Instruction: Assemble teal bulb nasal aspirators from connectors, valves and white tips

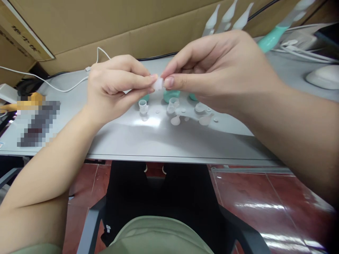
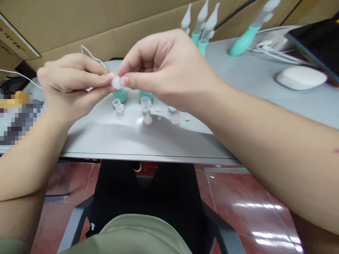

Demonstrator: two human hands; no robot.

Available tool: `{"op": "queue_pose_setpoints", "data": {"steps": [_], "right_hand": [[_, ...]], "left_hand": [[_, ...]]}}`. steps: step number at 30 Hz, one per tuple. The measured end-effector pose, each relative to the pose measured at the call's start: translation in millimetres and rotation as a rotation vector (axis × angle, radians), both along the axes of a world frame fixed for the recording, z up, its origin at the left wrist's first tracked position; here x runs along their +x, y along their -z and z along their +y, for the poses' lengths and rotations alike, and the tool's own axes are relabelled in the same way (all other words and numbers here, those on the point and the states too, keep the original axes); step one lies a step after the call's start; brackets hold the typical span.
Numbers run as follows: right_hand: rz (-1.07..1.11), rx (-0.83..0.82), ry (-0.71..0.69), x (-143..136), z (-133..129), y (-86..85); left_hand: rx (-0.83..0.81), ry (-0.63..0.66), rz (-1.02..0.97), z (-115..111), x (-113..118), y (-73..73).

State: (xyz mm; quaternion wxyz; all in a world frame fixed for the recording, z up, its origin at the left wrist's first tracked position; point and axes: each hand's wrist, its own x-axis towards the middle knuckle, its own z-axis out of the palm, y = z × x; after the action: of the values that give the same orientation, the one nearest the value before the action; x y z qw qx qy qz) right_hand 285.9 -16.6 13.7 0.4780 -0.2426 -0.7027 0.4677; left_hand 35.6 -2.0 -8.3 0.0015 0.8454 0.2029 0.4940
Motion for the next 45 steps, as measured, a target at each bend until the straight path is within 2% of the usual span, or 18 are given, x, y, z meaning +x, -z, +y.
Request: {"op": "queue_pose_setpoints", "data": {"steps": [9,14,20,25,36,41,45], "right_hand": [[0.011,-0.013,-0.032,0.2,-0.9,-1.9],[-0.014,-0.015,-0.028,2.2,-0.5,-3.1],[-0.038,-0.027,-0.014,3.8,-1.6,-5.6],[-0.026,-0.001,-0.035,3.3,0.0,-4.4],[0.0,0.051,-0.031,2.4,1.2,-1.3],[-0.006,0.08,0.007,1.5,-0.1,-1.5],[-0.067,0.134,0.048,2.2,-2.5,-2.3]], "left_hand": [[0.029,-0.074,0.042,-5.4,2.4,-3.9],[0.108,-0.038,0.049,-5.5,3.9,-6.7],[0.009,-0.053,0.054,-5.7,5.2,-5.1],[0.058,0.052,0.025,-8.2,6.8,-7.9],[0.09,0.115,-0.024,-0.6,7.2,-7.8],[0.045,0.055,-0.014,0.0,7.2,-3.0],[0.006,-0.019,0.037,-4.0,4.3,-8.8]]}}
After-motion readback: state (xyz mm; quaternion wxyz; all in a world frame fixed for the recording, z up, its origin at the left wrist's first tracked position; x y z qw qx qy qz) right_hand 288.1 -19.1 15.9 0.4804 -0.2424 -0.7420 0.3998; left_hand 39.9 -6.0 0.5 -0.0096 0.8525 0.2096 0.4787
